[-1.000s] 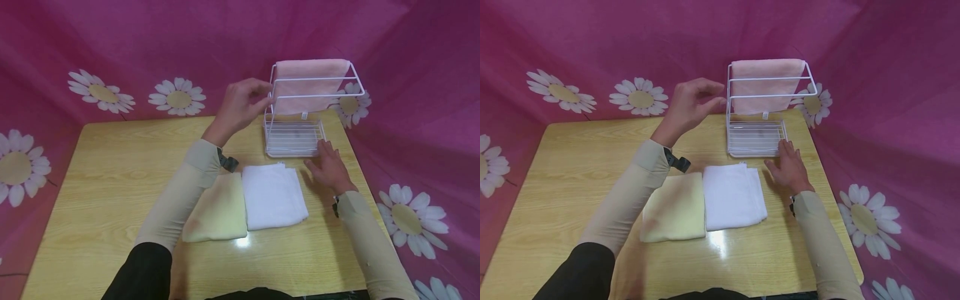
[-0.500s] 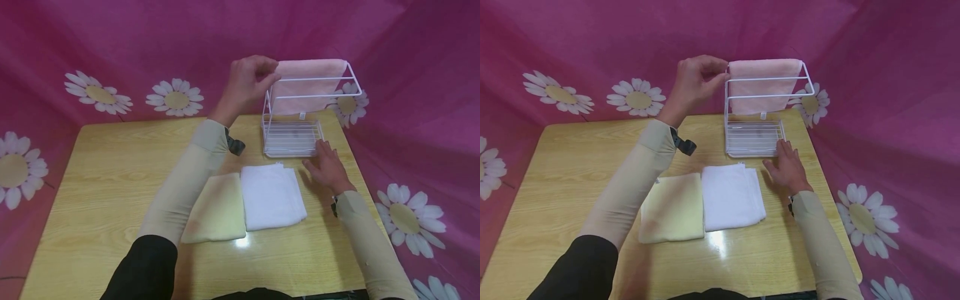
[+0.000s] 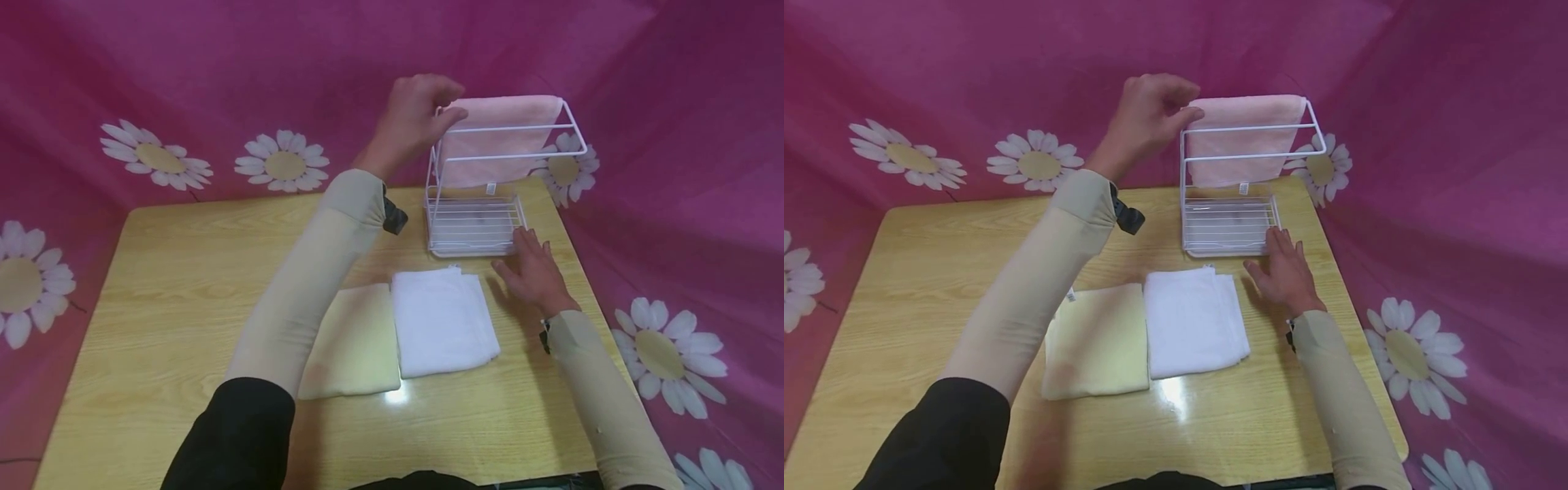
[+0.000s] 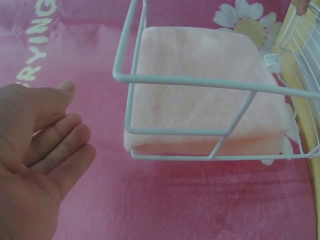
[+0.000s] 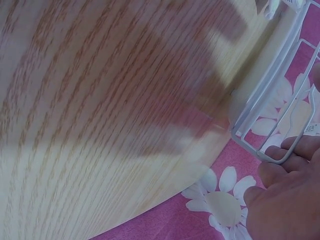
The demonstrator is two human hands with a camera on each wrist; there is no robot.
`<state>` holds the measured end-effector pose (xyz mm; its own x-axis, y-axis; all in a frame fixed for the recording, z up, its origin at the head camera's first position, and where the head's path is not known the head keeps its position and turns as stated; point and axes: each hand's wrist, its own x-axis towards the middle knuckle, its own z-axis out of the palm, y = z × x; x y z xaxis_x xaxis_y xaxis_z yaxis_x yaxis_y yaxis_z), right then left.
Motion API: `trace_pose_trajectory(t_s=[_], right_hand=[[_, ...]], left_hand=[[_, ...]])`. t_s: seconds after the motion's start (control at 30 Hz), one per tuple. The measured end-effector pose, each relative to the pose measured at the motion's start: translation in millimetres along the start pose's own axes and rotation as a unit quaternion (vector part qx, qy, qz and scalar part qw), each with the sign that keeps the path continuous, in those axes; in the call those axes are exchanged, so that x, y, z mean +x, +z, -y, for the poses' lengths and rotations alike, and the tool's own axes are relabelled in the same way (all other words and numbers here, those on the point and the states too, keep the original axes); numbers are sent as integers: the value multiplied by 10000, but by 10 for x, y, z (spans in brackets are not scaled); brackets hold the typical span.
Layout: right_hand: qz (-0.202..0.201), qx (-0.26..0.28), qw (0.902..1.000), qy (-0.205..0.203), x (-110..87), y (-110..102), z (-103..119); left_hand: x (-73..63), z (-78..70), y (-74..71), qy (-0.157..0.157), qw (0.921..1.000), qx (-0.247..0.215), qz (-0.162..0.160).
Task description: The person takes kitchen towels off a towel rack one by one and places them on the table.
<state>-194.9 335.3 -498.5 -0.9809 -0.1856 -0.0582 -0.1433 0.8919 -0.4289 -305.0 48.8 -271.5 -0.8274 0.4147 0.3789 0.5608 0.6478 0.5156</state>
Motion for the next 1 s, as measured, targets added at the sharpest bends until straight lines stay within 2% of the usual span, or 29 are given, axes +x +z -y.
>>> trace_pose_trajectory(t_s=[0.13,0.4,0.63,0.83,1.0], right_hand=[[44,38,10000,-16,-7,12,35],[71,10,10000,24,11,47,68],[57,-36,10000,41,-13,45,75],[-24,-89,9999,-93,-51,60,73],[-43,-74,9999,-140,-54,60,78]], left_hand=[[82,-38,19,-99,9994,251,205],[224,-58,69,-31,9984,319,468],[326,-93,194,-278,9968,54,751],[402,-142,275,-295,9942,271,996],[469,-157,314,-510,9900,480,1228]])
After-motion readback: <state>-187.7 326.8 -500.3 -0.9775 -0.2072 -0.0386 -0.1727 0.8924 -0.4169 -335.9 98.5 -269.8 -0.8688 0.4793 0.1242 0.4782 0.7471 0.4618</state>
